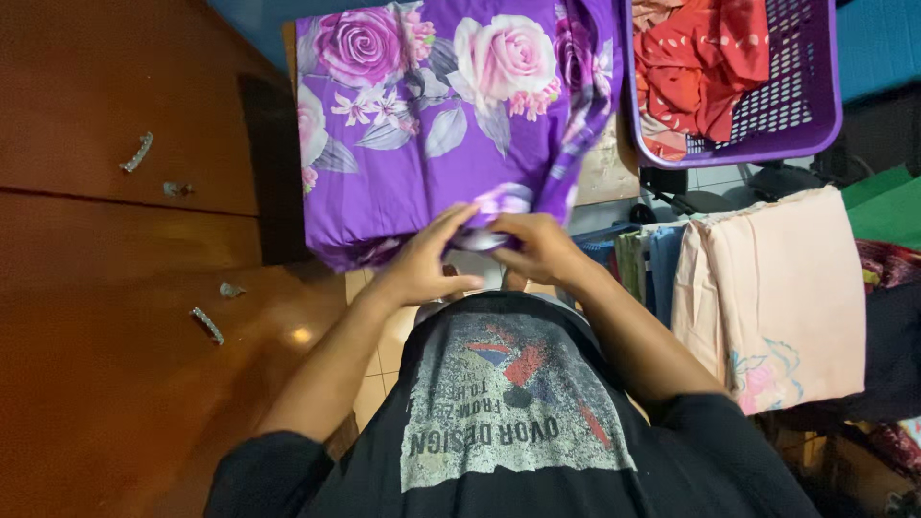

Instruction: The person folds a light-colored bedsheet and a purple floral bedsheet on a wooden table. They smooth and align the fabric, fold it into neat rectangles, and place the finished items aside.

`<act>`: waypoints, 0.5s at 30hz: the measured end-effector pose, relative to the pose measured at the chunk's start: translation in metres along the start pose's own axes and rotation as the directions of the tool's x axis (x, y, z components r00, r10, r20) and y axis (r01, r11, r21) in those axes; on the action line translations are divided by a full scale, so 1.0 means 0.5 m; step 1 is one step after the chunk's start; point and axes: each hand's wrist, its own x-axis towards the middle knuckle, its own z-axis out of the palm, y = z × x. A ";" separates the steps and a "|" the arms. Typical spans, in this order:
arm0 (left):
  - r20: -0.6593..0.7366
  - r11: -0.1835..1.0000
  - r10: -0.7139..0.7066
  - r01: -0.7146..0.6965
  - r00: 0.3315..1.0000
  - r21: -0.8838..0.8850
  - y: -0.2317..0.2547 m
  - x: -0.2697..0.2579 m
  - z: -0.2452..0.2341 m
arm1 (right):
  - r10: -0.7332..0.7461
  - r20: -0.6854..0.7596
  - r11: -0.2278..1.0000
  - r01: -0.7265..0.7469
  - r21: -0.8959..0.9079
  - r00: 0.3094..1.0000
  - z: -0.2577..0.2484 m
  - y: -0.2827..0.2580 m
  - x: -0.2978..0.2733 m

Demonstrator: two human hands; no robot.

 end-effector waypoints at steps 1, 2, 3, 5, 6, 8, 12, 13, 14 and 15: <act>-0.002 0.993 -0.104 0.104 0.995 -0.052 0.029 0.027 0.000 | -0.148 0.006 0.989 0.148 -0.013 0.989 0.001 -0.019 0.023; 0.000 0.973 -0.208 0.207 0.978 -0.105 0.050 0.049 -0.001 | -0.293 0.018 0.956 0.294 -0.024 0.956 -0.006 -0.031 0.040; 0.008 0.939 -0.309 0.306 0.951 -0.157 0.065 0.061 -0.004 | -0.186 0.053 0.983 0.186 -0.001 0.981 -0.016 -0.037 0.052; -0.071 0.953 -0.303 0.303 0.950 -0.017 0.076 0.059 -0.023 | 0.026 0.143 0.999 -0.032 0.041 0.989 -0.036 -0.039 0.072; -0.109 0.951 -0.296 0.303 0.949 0.053 0.074 0.054 -0.031 | -0.025 0.117 0.999 0.030 -0.044 0.993 -0.047 -0.033 0.077; -0.169 0.966 -0.246 0.255 0.955 0.039 0.063 0.037 -0.041 | -0.130 0.085 0.966 0.146 -0.213 0.988 -0.060 -0.010 0.084; -0.251 0.969 -0.213 0.236 0.944 0.066 0.034 0.010 -0.040 | -0.133 0.103 0.964 0.153 -0.218 0.986 -0.052 0.045 0.112; -0.276 0.967 -0.207 0.239 0.939 0.088 0.027 0.006 -0.039 | -0.181 0.095 0.958 0.197 -0.207 0.979 -0.044 0.057 0.119; -0.301 0.965 -0.196 0.239 0.933 0.112 0.020 0.007 -0.040 | -0.231 0.084 0.949 0.243 -0.199 0.969 -0.038 0.069 0.128; -0.325 0.961 -0.184 0.239 0.927 0.136 0.012 0.008 -0.041 | -0.205 0.088 0.960 0.218 -0.178 0.975 -0.032 0.080 0.136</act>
